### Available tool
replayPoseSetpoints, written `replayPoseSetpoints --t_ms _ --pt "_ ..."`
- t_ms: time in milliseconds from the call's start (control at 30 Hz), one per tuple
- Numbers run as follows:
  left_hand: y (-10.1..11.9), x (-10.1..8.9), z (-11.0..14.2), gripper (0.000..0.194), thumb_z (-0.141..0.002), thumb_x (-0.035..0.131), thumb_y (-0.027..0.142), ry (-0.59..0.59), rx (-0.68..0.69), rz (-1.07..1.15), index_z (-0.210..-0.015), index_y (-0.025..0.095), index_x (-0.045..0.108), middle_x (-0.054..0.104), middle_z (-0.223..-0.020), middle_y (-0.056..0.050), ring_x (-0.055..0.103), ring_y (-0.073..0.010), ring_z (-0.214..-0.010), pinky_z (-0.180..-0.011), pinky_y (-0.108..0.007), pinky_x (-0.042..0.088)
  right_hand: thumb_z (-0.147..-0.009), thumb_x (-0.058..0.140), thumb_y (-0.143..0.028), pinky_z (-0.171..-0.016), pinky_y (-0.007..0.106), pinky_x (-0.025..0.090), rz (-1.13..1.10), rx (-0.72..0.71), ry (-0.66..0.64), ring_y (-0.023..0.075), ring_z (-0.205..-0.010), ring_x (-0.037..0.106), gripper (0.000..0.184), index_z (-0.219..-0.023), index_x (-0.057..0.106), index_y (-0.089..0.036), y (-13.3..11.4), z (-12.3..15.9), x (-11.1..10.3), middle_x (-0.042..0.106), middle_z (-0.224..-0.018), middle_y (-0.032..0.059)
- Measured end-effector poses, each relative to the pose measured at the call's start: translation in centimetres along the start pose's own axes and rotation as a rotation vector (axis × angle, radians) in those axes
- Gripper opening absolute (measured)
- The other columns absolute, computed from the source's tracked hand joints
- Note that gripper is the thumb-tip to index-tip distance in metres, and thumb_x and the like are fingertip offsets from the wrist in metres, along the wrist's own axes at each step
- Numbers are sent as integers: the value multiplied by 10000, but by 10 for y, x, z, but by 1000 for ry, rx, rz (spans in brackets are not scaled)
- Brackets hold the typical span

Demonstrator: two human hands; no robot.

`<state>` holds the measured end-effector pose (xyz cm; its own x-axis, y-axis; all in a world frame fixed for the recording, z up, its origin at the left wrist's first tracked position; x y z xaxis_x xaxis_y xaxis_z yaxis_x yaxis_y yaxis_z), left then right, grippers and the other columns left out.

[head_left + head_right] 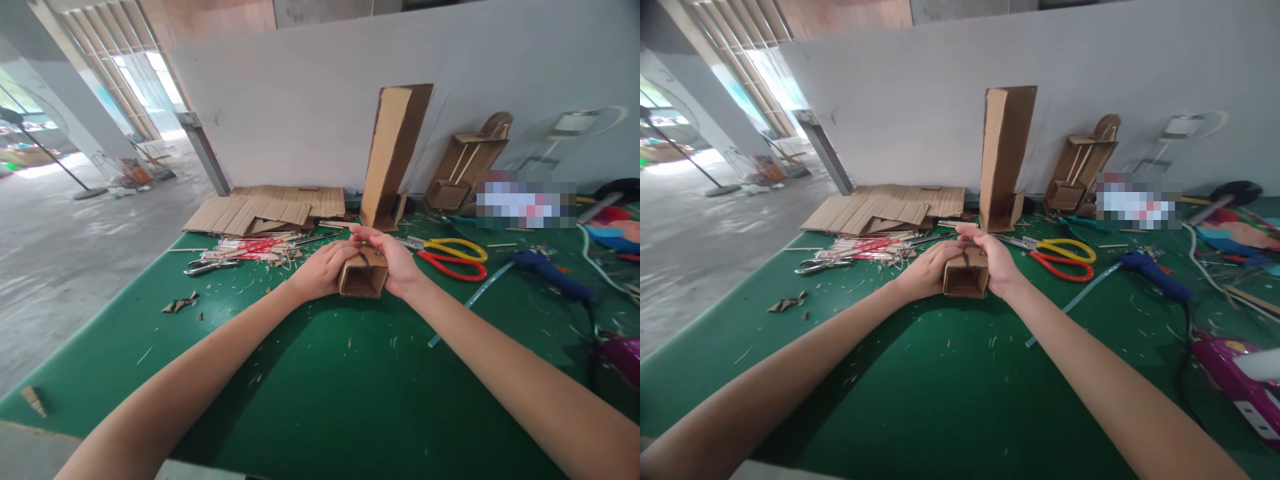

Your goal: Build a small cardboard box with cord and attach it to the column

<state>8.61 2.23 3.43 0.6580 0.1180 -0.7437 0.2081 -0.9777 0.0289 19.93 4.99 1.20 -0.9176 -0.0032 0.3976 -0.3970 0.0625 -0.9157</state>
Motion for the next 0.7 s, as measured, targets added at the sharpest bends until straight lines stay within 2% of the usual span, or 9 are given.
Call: replayPoseSetpoints --t_ms 167,433,600,700 --pt "2 0 0 520 -854 592 301 0 6 -18 -1290 153 350 557 -1251 -189 515 -303 -1235 -1017 -492 460 -690 479 -239 -971 370 430 9 -26 0 205 -1057 589 297 -813 749 -238 1 0 0 725 -1011 -3" --pt "4 0 2 496 -872 567 289 11 19 -31 -1291 146 345 560 -1240 -188 501 -289 -1245 -1016 -485 460 -687 478 -221 -977 376 434 2 -5 -20 204 -1094 586 311 -840 748 -239 1 2 2 719 -1061 0" --pt "5 -1 2 489 -874 566 273 13 27 -63 -1288 139 343 555 -1251 -192 504 -293 -1242 -1014 -478 465 -687 478 -203 -972 348 431 -7 -8 -18 188 -1091 584 319 -852 748 -247 2 3 0 718 -1056 -11" --pt "6 0 1 480 -869 573 257 -4 34 -81 -1276 123 358 558 -1241 -208 508 -306 -1239 -1009 -481 465 -716 498 -255 -945 364 443 -9 18 -23 205 -1051 599 285 -852 748 -242 5 4 0 723 -1018 3"
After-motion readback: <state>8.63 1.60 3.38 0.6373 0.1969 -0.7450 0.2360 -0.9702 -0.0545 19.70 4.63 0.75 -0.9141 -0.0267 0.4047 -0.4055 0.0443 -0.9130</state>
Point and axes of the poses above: each hand's wrist, its own z-axis away from the middle knuckle, its own x-axis out of the palm, y = z × x, the point moved 8 cm from there along -z, towards the middle knuckle
